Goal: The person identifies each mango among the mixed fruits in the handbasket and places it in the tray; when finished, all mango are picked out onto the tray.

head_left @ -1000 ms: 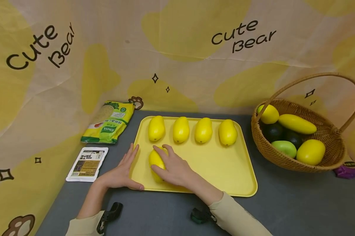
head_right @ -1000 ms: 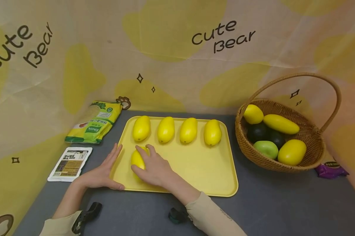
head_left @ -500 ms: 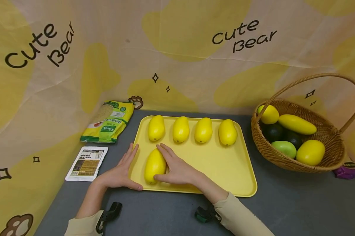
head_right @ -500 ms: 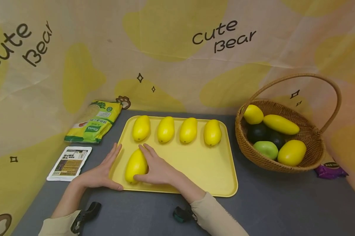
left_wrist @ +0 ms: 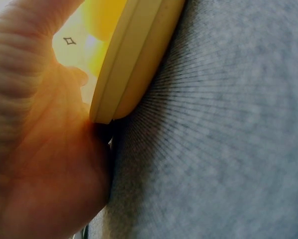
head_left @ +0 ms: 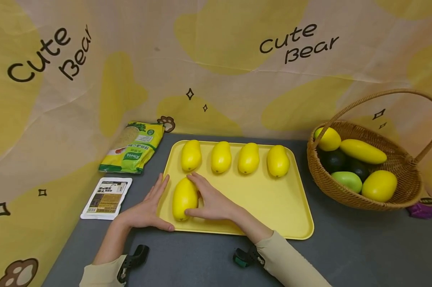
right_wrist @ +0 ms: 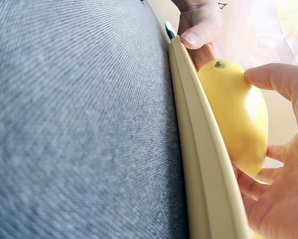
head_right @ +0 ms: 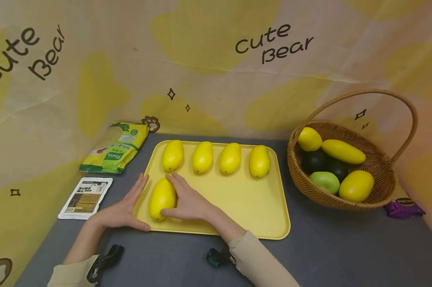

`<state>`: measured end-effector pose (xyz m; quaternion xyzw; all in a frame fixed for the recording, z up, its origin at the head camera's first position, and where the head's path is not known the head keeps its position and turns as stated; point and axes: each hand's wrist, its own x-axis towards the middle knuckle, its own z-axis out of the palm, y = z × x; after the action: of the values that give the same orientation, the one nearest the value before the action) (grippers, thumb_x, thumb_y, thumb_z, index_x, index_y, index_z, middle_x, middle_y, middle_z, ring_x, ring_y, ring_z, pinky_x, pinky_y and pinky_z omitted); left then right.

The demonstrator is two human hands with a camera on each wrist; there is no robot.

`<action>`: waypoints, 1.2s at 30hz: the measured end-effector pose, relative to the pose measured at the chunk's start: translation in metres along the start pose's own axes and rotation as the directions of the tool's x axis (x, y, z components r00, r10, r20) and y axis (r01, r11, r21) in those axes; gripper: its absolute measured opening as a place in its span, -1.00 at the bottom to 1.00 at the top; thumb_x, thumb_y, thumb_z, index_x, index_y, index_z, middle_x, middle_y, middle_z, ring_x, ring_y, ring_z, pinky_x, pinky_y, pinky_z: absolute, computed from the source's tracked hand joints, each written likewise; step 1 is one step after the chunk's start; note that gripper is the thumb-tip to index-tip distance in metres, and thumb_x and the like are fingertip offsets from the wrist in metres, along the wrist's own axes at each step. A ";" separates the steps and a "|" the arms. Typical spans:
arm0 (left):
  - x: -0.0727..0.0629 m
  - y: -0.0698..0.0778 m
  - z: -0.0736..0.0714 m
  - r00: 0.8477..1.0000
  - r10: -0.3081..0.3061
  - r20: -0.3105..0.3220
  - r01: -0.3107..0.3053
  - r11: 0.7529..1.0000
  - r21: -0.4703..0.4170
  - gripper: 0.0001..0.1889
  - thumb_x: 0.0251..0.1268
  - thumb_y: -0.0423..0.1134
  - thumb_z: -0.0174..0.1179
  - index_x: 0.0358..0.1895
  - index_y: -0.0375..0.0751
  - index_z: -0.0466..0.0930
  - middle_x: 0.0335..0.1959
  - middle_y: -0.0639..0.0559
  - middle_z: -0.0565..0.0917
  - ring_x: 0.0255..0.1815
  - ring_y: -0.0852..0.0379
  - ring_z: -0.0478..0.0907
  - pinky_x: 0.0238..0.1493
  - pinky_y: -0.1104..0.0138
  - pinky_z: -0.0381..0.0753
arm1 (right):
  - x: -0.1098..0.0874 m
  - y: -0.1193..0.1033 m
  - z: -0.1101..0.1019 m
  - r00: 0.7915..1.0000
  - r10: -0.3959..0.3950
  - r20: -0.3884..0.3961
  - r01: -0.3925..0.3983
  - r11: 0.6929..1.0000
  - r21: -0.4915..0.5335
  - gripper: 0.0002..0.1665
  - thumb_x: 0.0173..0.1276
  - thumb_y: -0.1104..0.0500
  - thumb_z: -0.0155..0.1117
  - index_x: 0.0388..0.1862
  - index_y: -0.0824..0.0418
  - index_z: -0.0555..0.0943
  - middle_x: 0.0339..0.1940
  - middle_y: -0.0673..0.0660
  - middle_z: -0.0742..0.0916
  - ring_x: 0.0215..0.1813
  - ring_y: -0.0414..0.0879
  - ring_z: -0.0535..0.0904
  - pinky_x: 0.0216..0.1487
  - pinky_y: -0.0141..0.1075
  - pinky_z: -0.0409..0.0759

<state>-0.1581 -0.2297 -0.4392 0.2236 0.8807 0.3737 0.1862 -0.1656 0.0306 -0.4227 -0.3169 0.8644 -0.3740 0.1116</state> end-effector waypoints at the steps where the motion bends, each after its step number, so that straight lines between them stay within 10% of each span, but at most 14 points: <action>1: 0.000 0.000 0.000 1.000 0.000 0.000 0.000 1.000 0.001 0.48 -0.23 0.13 0.56 0.57 -0.04 -0.51 0.54 -0.19 -0.57 0.52 -0.34 -0.50 0.36 -0.30 -0.31 | 0.000 0.000 0.000 1.000 0.000 0.001 0.000 1.000 -0.007 0.17 0.18 -0.17 0.37 0.59 0.12 -0.03 0.60 0.15 0.07 0.57 -0.07 -0.01 0.47 -0.11 0.11; 17: -0.001 0.002 -0.003 1.000 -0.013 0.003 0.013 0.999 -0.030 0.45 -0.21 0.09 0.56 0.57 0.00 -0.49 0.55 -0.18 -0.55 0.50 -0.40 -0.47 0.29 -0.40 -0.25 | 0.000 -0.001 -0.002 1.000 0.025 0.013 -0.025 1.000 0.001 0.18 0.19 -0.19 0.37 0.61 0.08 -0.06 0.60 0.12 0.04 0.56 -0.08 -0.01 0.46 -0.09 0.14; 23: -0.001 0.002 -0.005 1.000 -0.014 -0.004 0.013 0.995 -0.101 0.35 -0.08 0.03 0.52 0.58 -0.01 -0.45 0.56 -0.16 -0.51 0.52 -0.36 -0.45 0.29 -0.40 -0.24 | -0.006 0.001 -0.005 0.999 0.032 -0.016 -0.032 0.999 0.012 0.17 0.19 -0.19 0.39 0.60 0.09 -0.04 0.60 0.12 0.04 0.20 -0.11 0.46 0.22 -0.28 0.42; 29: 0.004 0.000 -0.008 0.987 -0.068 -0.148 0.038 0.979 -0.201 0.01 0.26 0.03 0.30 0.59 -0.10 -0.21 0.58 -0.20 -0.14 0.54 -0.26 -0.16 0.37 -0.28 -0.10 | -0.026 0.008 -0.021 0.997 0.011 -0.082 -0.009 0.999 0.032 0.08 0.24 -0.14 0.36 0.58 0.08 0.02 0.59 0.15 0.08 -0.02 -0.09 0.53 0.05 -0.24 0.49; 36: 0.014 0.001 -0.008 0.926 -0.132 -0.353 0.040 0.966 -0.257 -0.35 0.51 -0.06 0.04 0.53 -0.21 0.09 0.49 -0.18 0.20 0.40 -0.15 0.29 0.26 0.04 0.39 | -0.065 0.018 -0.055 0.989 0.015 -0.148 -0.022 0.999 -0.047 -0.04 0.27 -0.05 0.37 0.56 -0.01 0.12 0.57 0.07 0.15 0.05 -0.08 0.54 -0.20 -0.27 0.58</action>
<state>-0.1733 -0.2265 -0.4356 0.0859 0.8561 0.5059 0.0608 -0.1476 0.1124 -0.4005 -0.2829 0.8820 -0.3744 0.0433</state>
